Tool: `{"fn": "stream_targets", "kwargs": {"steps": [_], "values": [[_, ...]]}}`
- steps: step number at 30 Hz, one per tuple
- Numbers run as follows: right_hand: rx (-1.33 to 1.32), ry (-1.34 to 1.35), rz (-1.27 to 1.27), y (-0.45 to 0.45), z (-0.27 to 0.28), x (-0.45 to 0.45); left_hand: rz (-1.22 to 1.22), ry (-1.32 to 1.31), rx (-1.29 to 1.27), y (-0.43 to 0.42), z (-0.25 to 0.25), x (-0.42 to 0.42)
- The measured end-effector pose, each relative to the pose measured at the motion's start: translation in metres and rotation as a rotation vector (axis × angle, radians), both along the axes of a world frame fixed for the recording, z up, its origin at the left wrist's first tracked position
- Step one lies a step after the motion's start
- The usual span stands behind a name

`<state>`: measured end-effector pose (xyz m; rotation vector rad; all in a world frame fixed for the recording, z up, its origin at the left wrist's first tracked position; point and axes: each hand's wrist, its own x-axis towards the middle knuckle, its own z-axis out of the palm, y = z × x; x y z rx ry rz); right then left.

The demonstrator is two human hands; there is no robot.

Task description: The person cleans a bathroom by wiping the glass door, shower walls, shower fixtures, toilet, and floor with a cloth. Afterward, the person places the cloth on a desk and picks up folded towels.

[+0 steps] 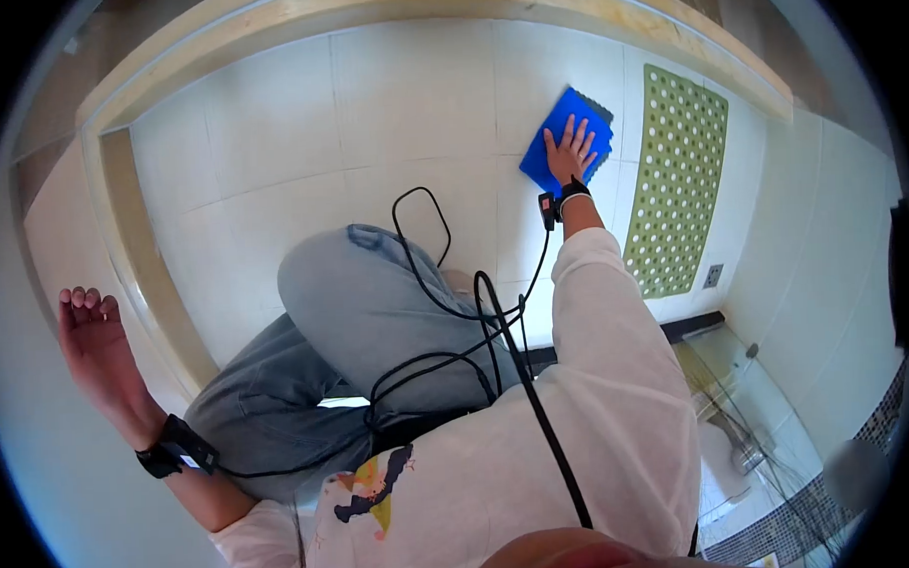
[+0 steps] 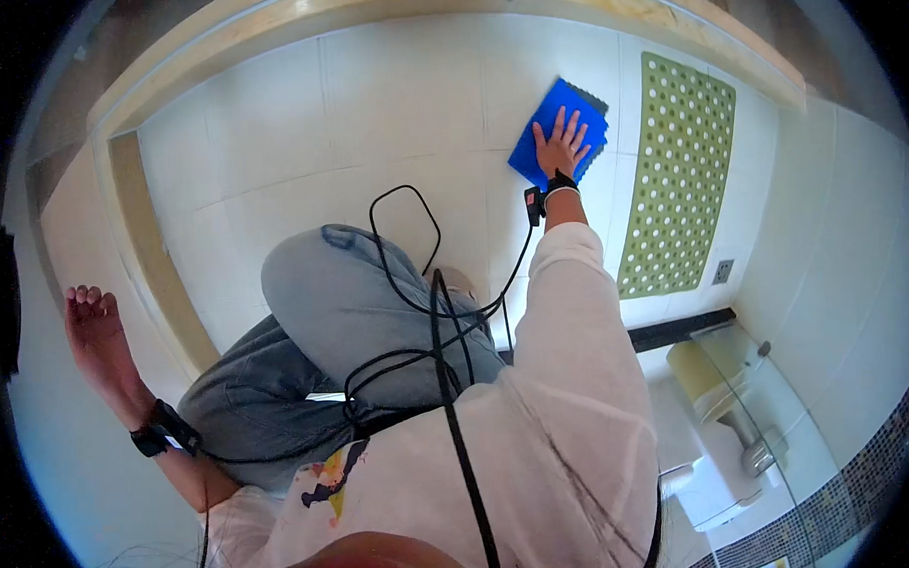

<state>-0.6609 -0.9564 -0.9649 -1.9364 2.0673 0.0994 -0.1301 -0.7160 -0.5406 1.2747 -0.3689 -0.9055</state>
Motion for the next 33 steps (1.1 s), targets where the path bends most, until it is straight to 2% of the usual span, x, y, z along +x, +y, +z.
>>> {"fn": "stream_targets", "kwargs": {"steps": [2,8,11,13,14,18,19,22,29,31,33], "values": [[0.009,-0.008,-0.080,0.026,0.003,-0.023,-0.018,0.056,0.005,-0.009,-0.007,0.001],[0.107,0.048,-0.525,0.121,-0.003,-0.070,-0.089,0.063,-0.019,-0.026,-0.016,0.004],[0.078,0.061,-0.570,0.116,-0.010,-0.056,-0.106,0.072,-0.026,-0.025,-0.008,-0.002],[0.049,0.020,-0.841,0.102,-0.007,-0.026,-0.121,0.082,-0.044,-0.032,-0.001,-0.013],[0.019,0.011,-0.781,0.098,-0.008,-0.011,-0.142,0.089,-0.066,-0.035,0.001,-0.021],[-0.141,0.097,-0.254,0.100,-0.023,0.068,-0.093,0.110,-0.104,-0.042,0.011,-0.037],[-0.157,0.031,-0.136,0.100,-0.018,0.089,-0.122,0.148,-0.149,-0.040,0.013,-0.037],[-0.050,-0.165,0.295,0.108,-0.007,0.144,-0.118,0.187,-0.229,-0.023,0.027,-0.043],[0.036,-0.219,0.830,0.119,0.004,0.238,0.134,0.214,-0.363,0.048,0.058,-0.067],[0.118,-0.237,1.082,0.123,0.010,0.269,0.218,0.182,-0.362,0.072,0.062,-0.067],[0.161,-0.232,1.210,0.129,-0.008,0.295,0.308,0.183,-0.349,0.087,0.036,-0.061]]}}
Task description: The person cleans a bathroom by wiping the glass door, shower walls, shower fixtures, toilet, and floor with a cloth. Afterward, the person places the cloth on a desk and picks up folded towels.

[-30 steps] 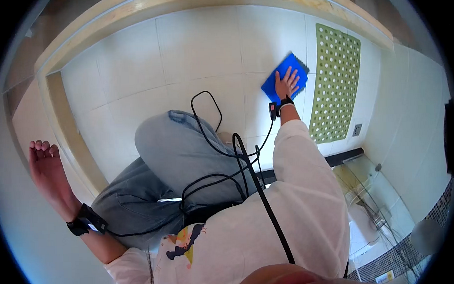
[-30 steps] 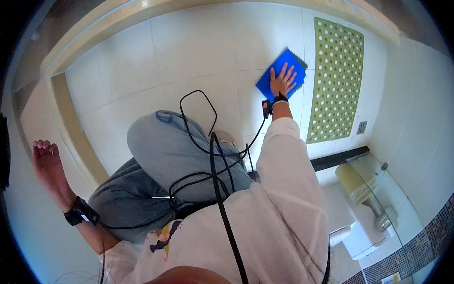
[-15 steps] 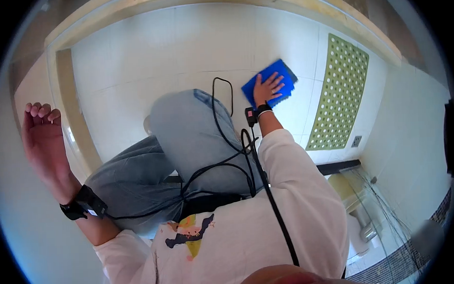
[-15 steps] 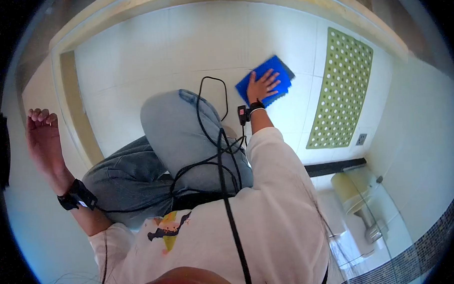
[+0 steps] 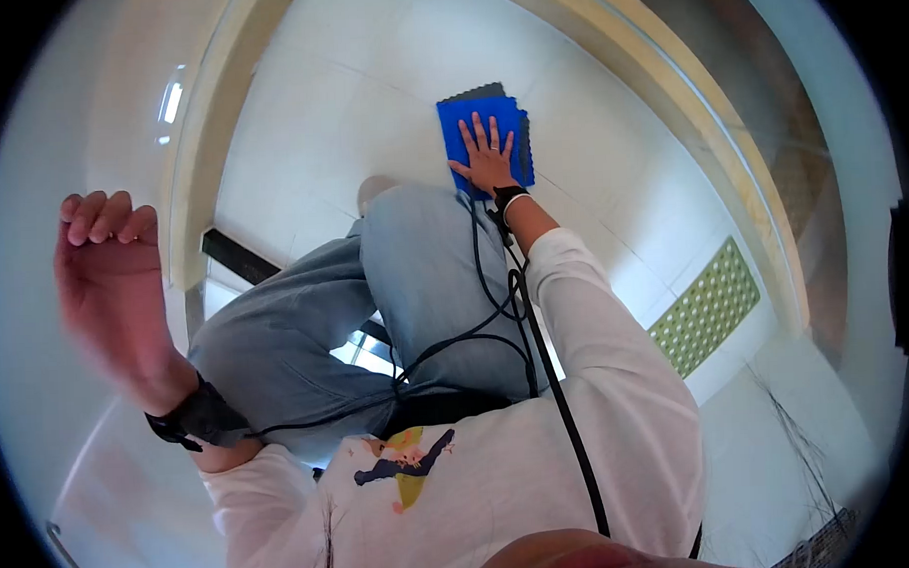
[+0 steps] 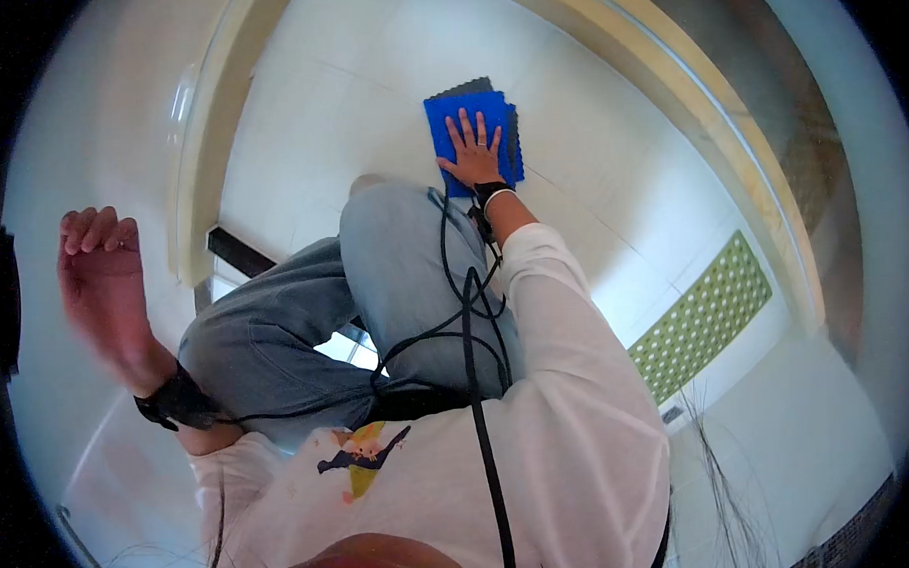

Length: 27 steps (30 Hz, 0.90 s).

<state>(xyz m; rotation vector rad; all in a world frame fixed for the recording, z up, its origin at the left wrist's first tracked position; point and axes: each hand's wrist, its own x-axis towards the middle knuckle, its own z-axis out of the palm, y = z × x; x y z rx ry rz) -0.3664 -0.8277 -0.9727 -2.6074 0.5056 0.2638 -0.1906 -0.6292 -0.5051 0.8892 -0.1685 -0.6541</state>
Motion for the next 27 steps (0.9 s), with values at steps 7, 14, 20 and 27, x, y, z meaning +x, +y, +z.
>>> {"fn": "stream_targets", "kwargs": {"steps": [7,14,20,27], "values": [[0.000,0.077,0.477,0.050,0.006,0.061,0.178,0.063,0.060,0.031,-0.019,0.011],[-0.098,-0.045,0.500,0.011,0.009,0.011,0.044,0.017,-0.008,0.041,-0.023,0.017],[-0.219,0.057,-0.124,-0.081,0.022,-0.122,-0.224,0.022,-0.034,-0.037,-0.002,0.004],[-0.198,0.124,-0.771,-0.086,0.009,-0.276,-0.479,-0.080,0.007,-0.103,-0.001,-0.041]]}}
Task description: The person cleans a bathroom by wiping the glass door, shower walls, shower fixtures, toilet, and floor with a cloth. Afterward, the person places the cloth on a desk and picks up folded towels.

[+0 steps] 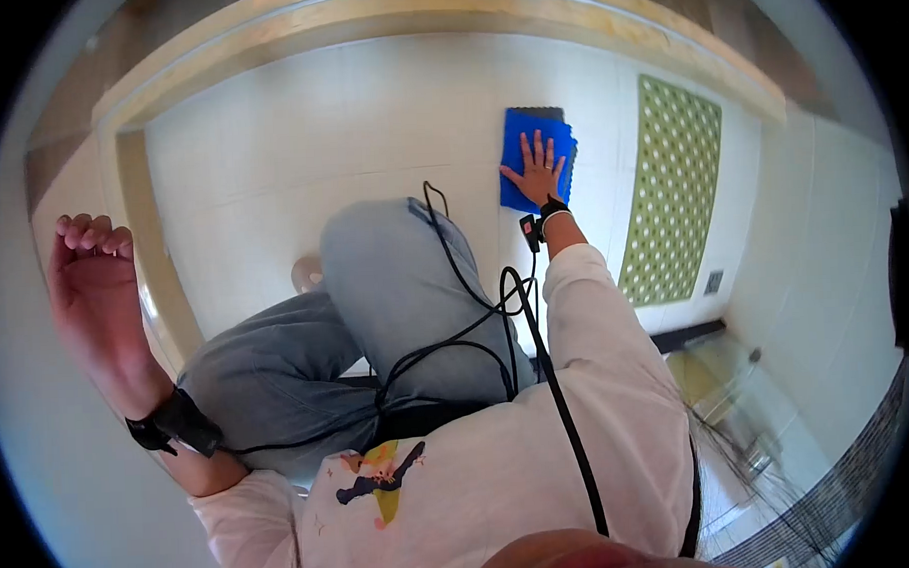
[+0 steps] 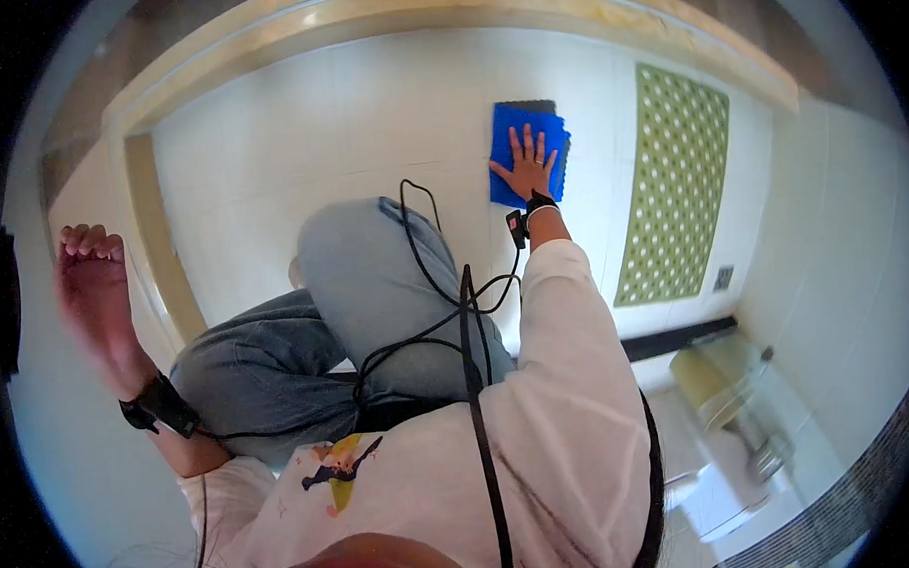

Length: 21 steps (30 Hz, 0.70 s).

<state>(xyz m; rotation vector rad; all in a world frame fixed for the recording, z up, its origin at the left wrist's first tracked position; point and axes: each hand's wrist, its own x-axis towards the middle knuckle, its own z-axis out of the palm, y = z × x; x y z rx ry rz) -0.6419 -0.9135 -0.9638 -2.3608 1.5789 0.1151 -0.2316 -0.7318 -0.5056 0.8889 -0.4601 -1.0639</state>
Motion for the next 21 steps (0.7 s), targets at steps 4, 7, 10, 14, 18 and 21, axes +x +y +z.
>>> {"fn": "stream_targets", "kwargs": {"steps": [4,7,10,14,18,21], "values": [[0.125,0.028,-0.405,0.042,-0.004,-0.079,-0.126,0.049,0.045,-0.028,-0.029,0.001],[0.106,-0.078,-0.739,0.091,-0.036,-0.115,-0.211,0.000,-0.004,0.003,-0.042,-0.024],[0.168,-0.091,-1.027,0.147,-0.044,-0.126,-0.173,0.020,0.077,-0.018,-0.054,-0.008],[0.347,-0.097,-1.326,0.199,-0.026,-0.136,-0.122,0.037,0.176,-0.033,-0.063,0.000],[0.287,-0.109,-1.644,0.253,-0.084,-0.157,-0.110,0.029,0.230,-0.040,-0.069,0.014],[0.325,-0.149,-1.796,0.213,-0.045,-0.133,-0.221,0.042,0.155,-0.035,-0.074,0.023]]}}
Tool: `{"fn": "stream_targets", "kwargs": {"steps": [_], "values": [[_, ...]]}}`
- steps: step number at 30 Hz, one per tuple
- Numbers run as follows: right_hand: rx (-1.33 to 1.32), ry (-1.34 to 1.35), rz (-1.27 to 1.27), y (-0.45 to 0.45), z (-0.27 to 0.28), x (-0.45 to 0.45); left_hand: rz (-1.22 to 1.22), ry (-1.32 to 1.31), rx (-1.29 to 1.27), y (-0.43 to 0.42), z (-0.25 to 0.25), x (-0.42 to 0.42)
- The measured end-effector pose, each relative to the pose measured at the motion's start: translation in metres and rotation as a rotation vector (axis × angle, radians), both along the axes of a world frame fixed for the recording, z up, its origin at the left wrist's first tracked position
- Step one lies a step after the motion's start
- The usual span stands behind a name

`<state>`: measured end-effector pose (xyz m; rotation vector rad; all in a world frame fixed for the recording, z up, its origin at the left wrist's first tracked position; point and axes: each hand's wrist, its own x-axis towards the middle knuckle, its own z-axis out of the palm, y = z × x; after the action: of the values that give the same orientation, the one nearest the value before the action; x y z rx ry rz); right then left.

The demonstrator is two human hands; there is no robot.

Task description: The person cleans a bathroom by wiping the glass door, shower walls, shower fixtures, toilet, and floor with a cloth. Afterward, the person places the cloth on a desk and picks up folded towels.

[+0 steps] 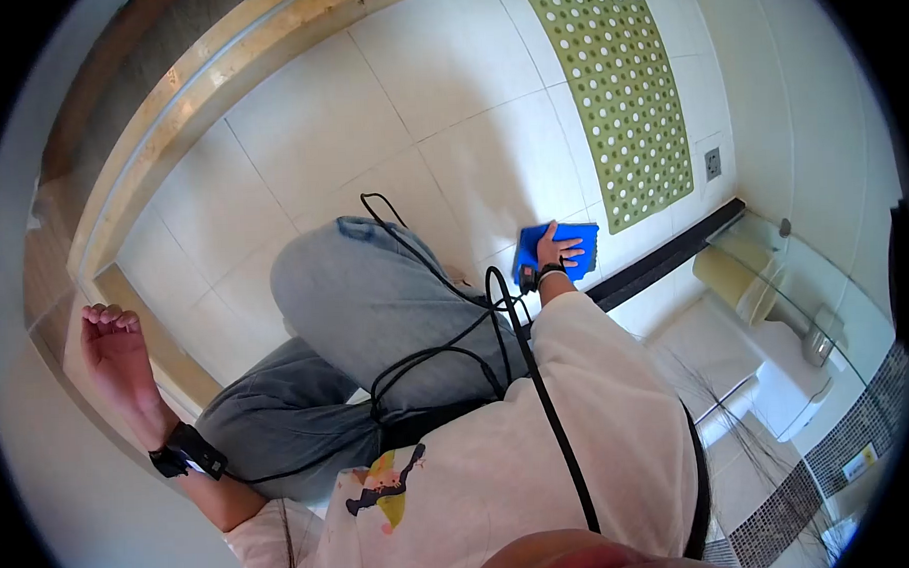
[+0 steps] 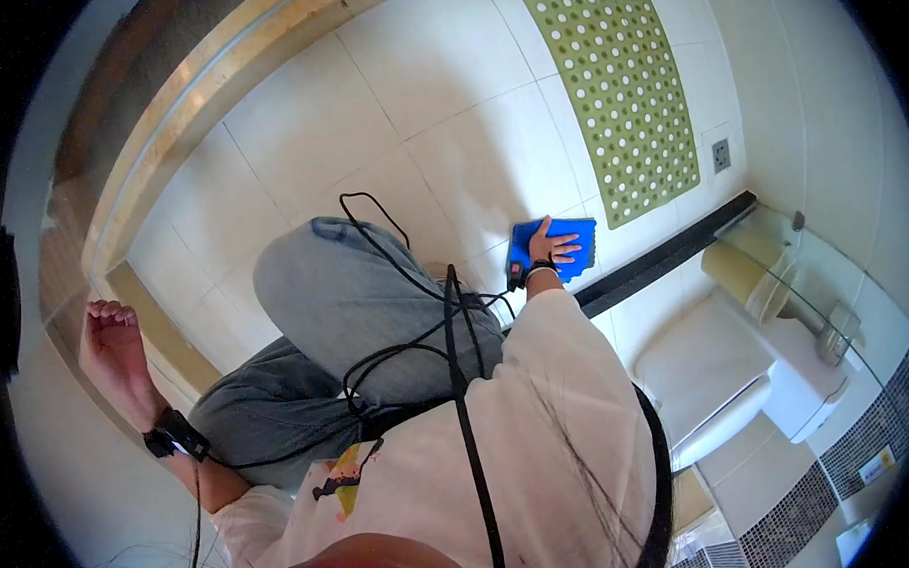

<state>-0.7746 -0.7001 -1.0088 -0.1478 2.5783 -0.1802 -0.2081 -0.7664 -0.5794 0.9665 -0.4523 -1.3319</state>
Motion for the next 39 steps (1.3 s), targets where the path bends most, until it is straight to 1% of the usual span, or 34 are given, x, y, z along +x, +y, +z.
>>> {"fn": "stream_targets", "kwargs": {"steps": [1,2,3,5,6,7,9,12,14,15,16,17,18,19,20,21,23,24,25,27,28,30,31,32,33,34,35,36,37,38,39], "values": [[-0.005,-0.044,-0.075,-0.019,0.015,0.006,0.005,0.003,0.000,0.000,0.001,-0.001],[-0.051,-0.027,-0.055,-0.035,0.020,0.010,0.069,-0.025,0.026,0.002,0.003,-0.003],[-0.027,0.114,0.020,-0.047,-0.012,0.006,0.132,-0.053,0.055,0.001,0.005,-0.003],[-0.046,0.158,0.227,-0.089,-0.001,0.019,0.105,-0.070,0.008,0.005,0.010,0.006],[-0.075,0.189,0.282,-0.111,-0.001,0.024,0.076,-0.084,-0.038,0.007,0.011,0.010],[-0.095,0.220,0.337,-0.137,0.000,0.029,0.081,-0.083,-0.023,-0.001,0.014,0.010],[-0.190,0.218,0.429,-0.186,0.000,0.038,0.117,-0.096,-0.054,-0.002,0.014,0.009],[-0.226,0.120,0.556,-0.263,0.015,0.062,0.202,-0.161,0.025,0.005,0.011,0.024],[-0.231,0.085,0.664,-0.305,0.020,0.081,0.226,-0.157,0.028,0.015,0.007,0.038],[-0.244,0.063,0.753,-0.321,0.024,0.094,0.239,-0.149,0.021,0.024,0.003,0.043],[-0.249,0.071,0.896,-0.333,0.024,0.110,0.260,-0.145,0.025,0.027,0.001,0.043],[-0.288,0.100,1.047,-0.342,0.023,0.129,0.265,-0.148,0.035,0.028,0.003,0.043],[-0.242,0.067,1.216,-0.347,0.034,0.154,0.271,-0.150,0.043,0.030,0.003,0.042],[-0.303,0.058,1.388,-0.347,0.032,0.180,0.291,-0.151,0.047,0.032,0.004,0.039],[-0.290,0.052,1.572,-0.340,0.038,0.209,0.314,-0.146,0.058,0.032,0.005,0.035],[-0.342,0.068,1.718,-0.330,0.030,0.236,0.334,-0.142,0.071,0.032,0.007,0.034],[-0.586,0.039,1.948,-0.293,0.015,0.280,0.341,-0.144,0.059,0.037,0.008,0.038],[-0.548,-0.014,2.045,-0.273,0.024,0.297,0.330,-0.139,0.038,0.041,0.007,0.040],[-0.539,0.061,2.107,-0.252,0.024,0.312,0.338,-0.138,0.039,0.041,0.008,0.038],[-0.677,-0.088,2.137,-0.224,0.017,0.321,0.323,-0.117,0.019,0.043,0.010,0.034],[-0.675,-0.095,2.138,-0.223,0.014,0.320,0.325,-0.119,0.025,0.041,0.008,0.035],[-0.704,-0.052,2.255,-0.226,0.013,0.301,0.370,-0.120,0.035,0.044,0.005,0.038],[-0.529,0.120,2.226,-0.242,0.027,0.274,0.381,-0.112,0.040,0.048,0.004,0.038],[-0.555,0.214,2.114,-0.252,0.026,0.256,0.385,-0.077,0.046,0.051,0.004,0.041],[-0.632,0.171,2.114,-0.255,0.021,0.249,0.381,-0.049,0.045,0.051,0.005,0.044],[-0.447,0.292,1.835,-0.272,0.019,0.208,0.391,-0.042,0.046,0.054,0.002,0.046],[-0.371,0.277,1.676,-0.279,0.015,0.183,0.405,-0.053,0.038,0.056,-0.002,0.050],[-0.315,0.299,1.693,-0.279,0.013,0.177,0.415,-0.069,0.032,0.057,-0.002,0.051],[-0.192,0.242,1.323,-0.279,0.012,0.128,0.414,-0.062,0.030,0.058,-0.005,0.054],[-0.075,0.208,1.168,-0.272,0.013,0.106,0.415,-0.062,0.016,0.062,-0.007,0.057],[-0.063,0.209,1.169,-0.271,0.015,0.105,0.414,-0.065,0.004,0.065,-0.006,0.057]]}}
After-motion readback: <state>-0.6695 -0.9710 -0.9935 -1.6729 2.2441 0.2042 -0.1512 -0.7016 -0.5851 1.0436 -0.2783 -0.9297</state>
